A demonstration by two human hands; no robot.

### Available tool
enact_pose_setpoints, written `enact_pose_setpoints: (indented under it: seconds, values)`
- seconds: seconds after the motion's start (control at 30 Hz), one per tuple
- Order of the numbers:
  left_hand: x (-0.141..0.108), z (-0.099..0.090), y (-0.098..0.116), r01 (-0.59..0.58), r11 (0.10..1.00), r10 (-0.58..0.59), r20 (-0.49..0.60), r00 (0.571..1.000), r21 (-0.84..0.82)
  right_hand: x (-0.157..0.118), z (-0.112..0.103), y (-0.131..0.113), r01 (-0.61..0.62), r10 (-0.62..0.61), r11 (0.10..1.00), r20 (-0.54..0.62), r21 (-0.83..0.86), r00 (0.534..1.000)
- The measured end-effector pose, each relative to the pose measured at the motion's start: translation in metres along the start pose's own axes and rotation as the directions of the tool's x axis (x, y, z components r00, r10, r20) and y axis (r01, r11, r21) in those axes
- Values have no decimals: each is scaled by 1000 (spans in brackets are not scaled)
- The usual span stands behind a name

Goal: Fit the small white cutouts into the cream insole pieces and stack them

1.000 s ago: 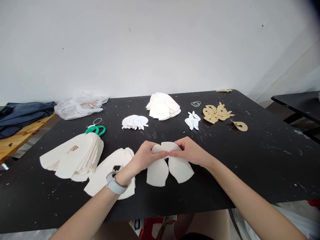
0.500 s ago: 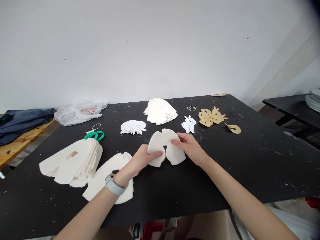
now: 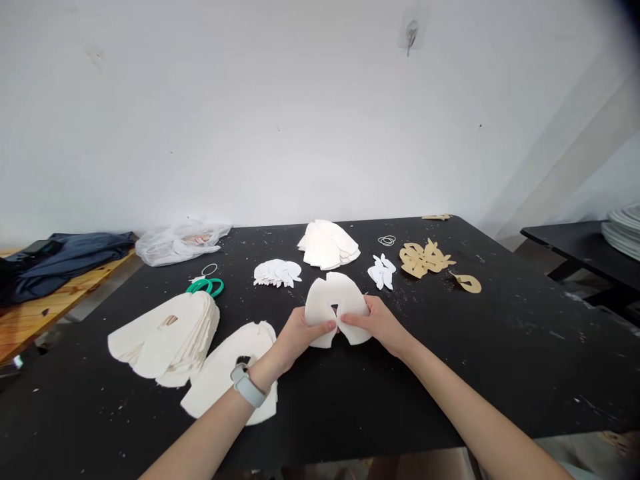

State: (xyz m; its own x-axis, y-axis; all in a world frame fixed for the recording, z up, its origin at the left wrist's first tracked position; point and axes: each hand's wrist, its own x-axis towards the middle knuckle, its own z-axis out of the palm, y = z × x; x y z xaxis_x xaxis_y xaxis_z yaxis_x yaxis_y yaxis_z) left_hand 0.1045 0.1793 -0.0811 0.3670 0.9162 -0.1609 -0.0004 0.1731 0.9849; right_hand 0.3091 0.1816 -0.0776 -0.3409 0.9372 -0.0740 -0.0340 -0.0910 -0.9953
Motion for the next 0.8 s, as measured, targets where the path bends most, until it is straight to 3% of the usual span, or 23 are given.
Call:
enact_pose_setpoints:
  seconds: [0.1, 0.17, 0.23, 0.33, 0.43, 0.53, 0.63, 0.8]
  values:
    - [2, -2, 2, -81, 996, 84, -113, 990, 36, 13, -14, -10, 97, -123, 975, -118, -200, 985]
    - [5, -3, 4, -125, 992, 128, -207, 970, 26, 35, -34, -21, 139, -241, 933, -286, -333, 927]
    - [6, -4, 5, -147, 989, 140, -265, 954, -7, 66, -58, -31, 141, -305, 907, -385, -398, 871]
    - [8, -4, 5, -143, 988, 119, -299, 947, -58, 123, -84, -40, 116, -372, 851, -432, -511, 822]
    - [8, -3, 2, -135, 987, 104, -300, 948, -87, 173, -87, -42, 118, -425, 771, -368, -626, 827]
    - [10, -4, -1, -160, 983, 128, -294, 947, -90, 206, -77, -42, 171, -467, 668, -229, -725, 854]
    - [12, -4, -2, -153, 984, 119, -299, 947, -94, 219, -73, -42, 213, -486, 567, -114, -796, 867]
    - [13, -5, 3, -103, 989, 67, -306, 950, -104, 223, -86, -41, 198, -476, 470, -59, -860, 878]
